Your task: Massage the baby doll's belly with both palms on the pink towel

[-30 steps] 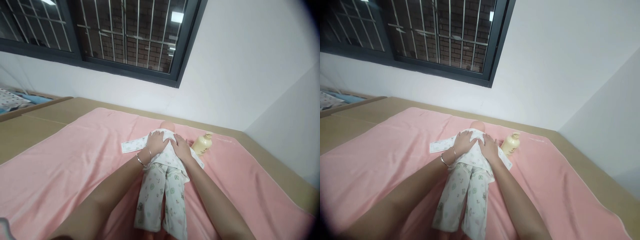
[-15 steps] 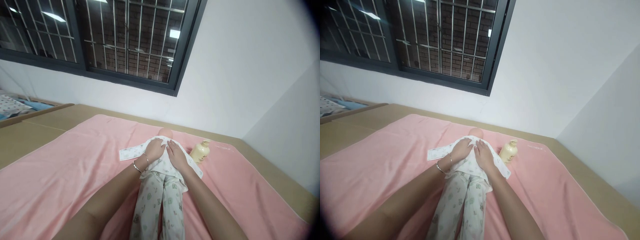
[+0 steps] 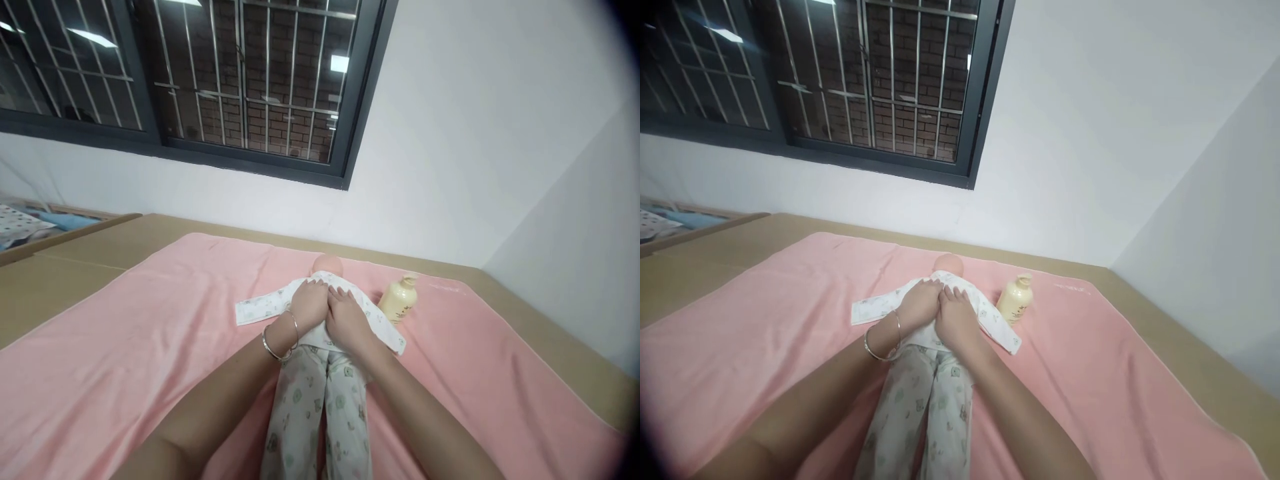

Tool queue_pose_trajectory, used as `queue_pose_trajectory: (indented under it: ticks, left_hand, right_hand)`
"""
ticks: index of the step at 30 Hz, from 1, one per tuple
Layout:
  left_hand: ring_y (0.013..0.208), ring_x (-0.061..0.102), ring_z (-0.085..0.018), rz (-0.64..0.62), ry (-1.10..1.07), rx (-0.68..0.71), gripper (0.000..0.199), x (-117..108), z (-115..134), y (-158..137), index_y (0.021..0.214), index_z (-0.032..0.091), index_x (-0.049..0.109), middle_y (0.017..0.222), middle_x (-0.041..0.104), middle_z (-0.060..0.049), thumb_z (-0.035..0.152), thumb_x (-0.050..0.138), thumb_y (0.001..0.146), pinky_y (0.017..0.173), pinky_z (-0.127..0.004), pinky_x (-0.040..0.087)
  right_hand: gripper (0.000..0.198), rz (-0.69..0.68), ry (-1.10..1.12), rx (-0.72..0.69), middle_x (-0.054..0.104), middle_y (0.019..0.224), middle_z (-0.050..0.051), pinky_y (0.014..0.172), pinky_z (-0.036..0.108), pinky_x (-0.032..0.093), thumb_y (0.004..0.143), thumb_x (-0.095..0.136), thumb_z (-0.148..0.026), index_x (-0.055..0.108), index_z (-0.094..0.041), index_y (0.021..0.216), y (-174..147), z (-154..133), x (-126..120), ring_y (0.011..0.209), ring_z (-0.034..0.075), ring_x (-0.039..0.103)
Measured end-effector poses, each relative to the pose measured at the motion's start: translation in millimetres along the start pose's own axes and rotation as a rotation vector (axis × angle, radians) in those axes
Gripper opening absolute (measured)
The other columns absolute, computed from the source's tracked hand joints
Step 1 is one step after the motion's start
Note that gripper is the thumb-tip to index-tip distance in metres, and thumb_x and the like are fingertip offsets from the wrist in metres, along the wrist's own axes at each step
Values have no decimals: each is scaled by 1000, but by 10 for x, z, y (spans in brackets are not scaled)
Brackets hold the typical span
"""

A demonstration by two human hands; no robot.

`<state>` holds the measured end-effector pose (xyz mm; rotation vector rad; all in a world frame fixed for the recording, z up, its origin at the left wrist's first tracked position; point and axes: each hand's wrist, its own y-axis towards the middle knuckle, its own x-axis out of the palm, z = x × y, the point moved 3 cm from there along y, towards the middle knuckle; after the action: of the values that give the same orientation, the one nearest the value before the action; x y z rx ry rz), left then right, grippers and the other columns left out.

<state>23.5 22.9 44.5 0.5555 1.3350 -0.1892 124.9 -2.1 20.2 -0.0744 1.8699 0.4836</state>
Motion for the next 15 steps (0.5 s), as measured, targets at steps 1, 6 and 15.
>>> queue_pose_trajectory:
  ticks: [1, 6, 15]
  left_hand:
    - [106, 64, -26, 0, -13, -8, 31, -3, 4, 3, 107, 11, 65, 111, 69, -15, 12, 40, 88, 101, -38, 42]
    - [123, 55, -27, 52, -97, -126, 41, 147, -213, 87, 122, 8, 59, 129, 61, -18, 32, 37, 96, 105, -36, 40]
    - [135, 43, -28, 59, -105, -153, 47, 245, -241, 69, 133, 12, 50, 141, 52, -17, 38, 33, 98, 112, -46, 33]
  right_hand:
    - [52, 4, 25, -7, 44, 148, 13, 117, 46, 20, 94, 35, -20, 44, -13, 145, 7, -3, 1, 140, 30, 36]
    - [54, 34, 129, 99, 38, 152, 13, 117, 48, 19, 102, 25, -39, 44, -11, 143, 165, 377, 112, 143, 27, 30]
    - [53, 54, -31, 149, 46, 145, 20, 115, 51, 20, 102, 24, -35, 46, -6, 140, 194, 454, 88, 138, 30, 37]
